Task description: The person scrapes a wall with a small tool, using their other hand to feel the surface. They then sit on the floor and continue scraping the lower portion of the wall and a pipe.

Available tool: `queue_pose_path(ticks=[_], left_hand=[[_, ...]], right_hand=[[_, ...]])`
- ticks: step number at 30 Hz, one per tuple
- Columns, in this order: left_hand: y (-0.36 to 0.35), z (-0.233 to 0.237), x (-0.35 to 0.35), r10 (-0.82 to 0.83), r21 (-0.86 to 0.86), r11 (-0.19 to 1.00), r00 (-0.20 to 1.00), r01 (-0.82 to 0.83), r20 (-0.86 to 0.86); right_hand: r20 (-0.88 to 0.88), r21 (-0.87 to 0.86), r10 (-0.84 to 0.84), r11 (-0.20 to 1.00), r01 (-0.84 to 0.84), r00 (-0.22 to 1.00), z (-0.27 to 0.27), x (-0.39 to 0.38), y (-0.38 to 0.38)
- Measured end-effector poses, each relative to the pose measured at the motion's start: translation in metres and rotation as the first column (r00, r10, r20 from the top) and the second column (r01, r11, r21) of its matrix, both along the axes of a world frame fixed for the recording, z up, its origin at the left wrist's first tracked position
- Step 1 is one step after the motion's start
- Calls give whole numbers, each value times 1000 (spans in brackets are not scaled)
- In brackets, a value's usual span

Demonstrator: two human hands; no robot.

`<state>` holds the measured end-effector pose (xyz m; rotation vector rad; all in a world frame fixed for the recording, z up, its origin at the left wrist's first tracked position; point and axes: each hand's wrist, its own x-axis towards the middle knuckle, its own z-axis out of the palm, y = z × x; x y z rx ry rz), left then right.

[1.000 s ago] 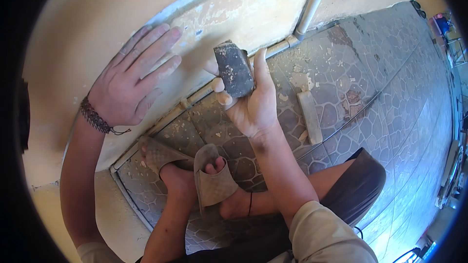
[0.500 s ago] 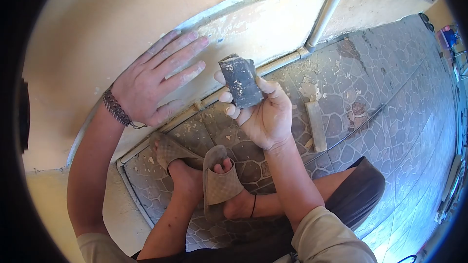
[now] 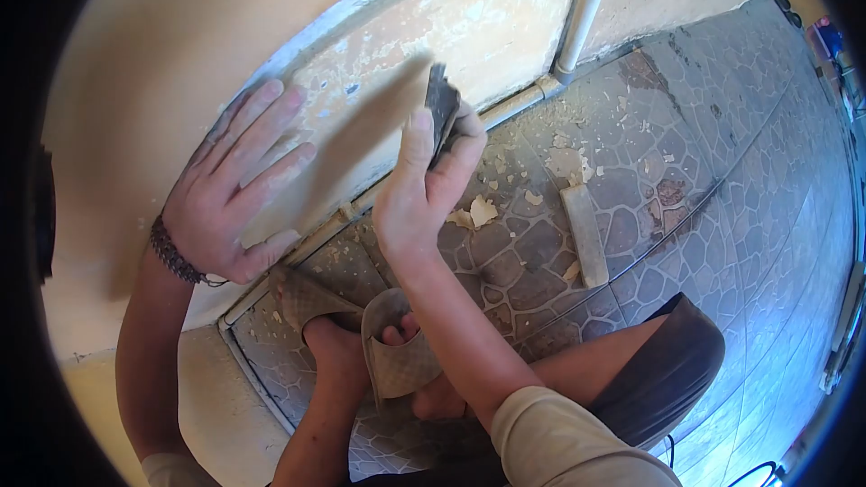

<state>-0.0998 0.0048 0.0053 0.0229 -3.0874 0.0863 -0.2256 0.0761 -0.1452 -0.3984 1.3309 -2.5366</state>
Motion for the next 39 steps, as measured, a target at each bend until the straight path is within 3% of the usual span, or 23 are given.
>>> queue_pose_path(ticks=[2, 5, 6, 7, 9, 12, 16, 19, 22, 23, 25, 28, 29, 30, 31, 32, 33, 34, 36, 39], left_hand=[[1, 0, -1, 17, 8, 1000, 1000, -17, 6], [2, 0, -2, 44, -10, 999, 999, -44, 26], [2, -1, -2, 49, -15, 999, 998, -48, 27], [2, -1, -2, 52, -20, 998, 998, -52, 28], [1, -1, -3, 55, -39, 998, 998, -53, 37], [3, -1, -3, 62, -67, 996, 996, -58, 61], [2, -1, -3, 55, -81, 996, 996, -49, 68], [1, -2, -2, 45, -73, 997, 997, -41, 59], [2, -1, -3, 55, -56, 997, 997, -52, 49], [3, -1, -4, 59, -50, 997, 997, -57, 48], [2, -1, -3, 60, -26, 998, 997, -59, 49], [1, -1, -4, 42, -5, 999, 999, -42, 29], [1, -2, -2, 41, 4, 999, 999, -41, 16], [0, -3, 0, 42, 1, 999, 999, -42, 17], [0, -3, 0, 39, -1, 999, 999, -39, 16], [0, -2, -2, 30, -6, 1000, 999, -30, 13], [0, -2, -3, 37, -4, 999, 999, -37, 4], [1, -2, -2, 41, -1, 999, 999, -41, -2], [2, -3, -2, 32, 21, 999, 999, -32, -13], [-2, -4, 2, 18, 47, 999, 999, -17, -28]], right_hand=[[-105, 6, -167, 986, 169, 980, 1, -10, -15], [-166, -12, -288, 957, 291, 943, 3, -18, -35], [-230, 62, -223, 968, 243, 947, 0, -14, -41], [-442, 148, -231, 934, 324, 867, -1, -12, -42], [-468, 111, -238, 940, 324, 851, -6, -18, -40], [-330, 34, -152, 984, 173, 932, -8, -27, -34], [-275, 118, -206, 962, 245, 939, -12, -43, -35], [-179, -20, -257, 966, 258, 950, -8, -44, -43], [-263, 101, -228, 960, 261, 938, -8, -42, -44], [-442, 164, -278, 909, 382, 853, -6, -32, -41], [-621, -10, -293, 930, 367, 727, 3, -7, -39], [-705, 24, -192, 956, 294, 683, -1, 0, -27], [-661, 101, -175, 943, 317, 730, -6, -19, -27], [-402, 268, -124, 931, 246, 907, 5, -41, -26], [-101, 405, -99, 905, 132, 990, 13, -56, -28], [-224, 437, -218, 849, 298, 950, 9, -54, -37], [-548, 295, -277, 819, 493, 789, 3, -36, -36], [-603, 169, -185, 921, 350, 776, 7, -13, -28], [-555, 147, -51, 977, 157, 831, 11, -4, -18], [-232, 348, 13, 935, 70, 973, 17, -38, -17]])
